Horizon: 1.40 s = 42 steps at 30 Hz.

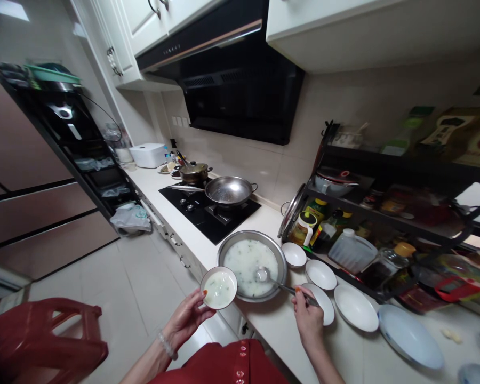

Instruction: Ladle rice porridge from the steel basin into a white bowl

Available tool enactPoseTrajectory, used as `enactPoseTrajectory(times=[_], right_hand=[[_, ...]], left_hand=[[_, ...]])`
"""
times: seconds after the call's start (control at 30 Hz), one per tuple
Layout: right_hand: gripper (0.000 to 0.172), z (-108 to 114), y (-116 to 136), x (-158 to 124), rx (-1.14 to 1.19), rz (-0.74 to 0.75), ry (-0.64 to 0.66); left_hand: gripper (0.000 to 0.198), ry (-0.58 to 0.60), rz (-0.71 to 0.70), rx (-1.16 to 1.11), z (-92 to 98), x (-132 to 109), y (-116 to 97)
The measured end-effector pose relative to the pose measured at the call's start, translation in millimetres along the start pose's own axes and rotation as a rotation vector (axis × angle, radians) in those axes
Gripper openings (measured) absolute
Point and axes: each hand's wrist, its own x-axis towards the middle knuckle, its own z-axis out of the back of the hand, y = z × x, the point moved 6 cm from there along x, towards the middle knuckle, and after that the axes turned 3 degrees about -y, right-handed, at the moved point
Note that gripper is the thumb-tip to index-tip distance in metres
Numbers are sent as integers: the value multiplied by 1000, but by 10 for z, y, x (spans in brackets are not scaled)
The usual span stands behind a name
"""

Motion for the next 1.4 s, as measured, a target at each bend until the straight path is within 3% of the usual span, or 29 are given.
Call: enactPoseTrajectory(times=[0.33,0.6,0.87,1.4], right_hand=[[50,26,-39,24,12,-23,-37],[51,43,-102,40,154,-77,-72],[51,38,-72,40,239,-75,-38],[50,54,-26,6,29,-19,-51]], left_hand=[[32,8,3,15,-29,-19,-14],[31,4,2,11,-16,-10,-3],[31,0,5,-1,-8,-8,0],[32,10,0,-5,34,-17,12]])
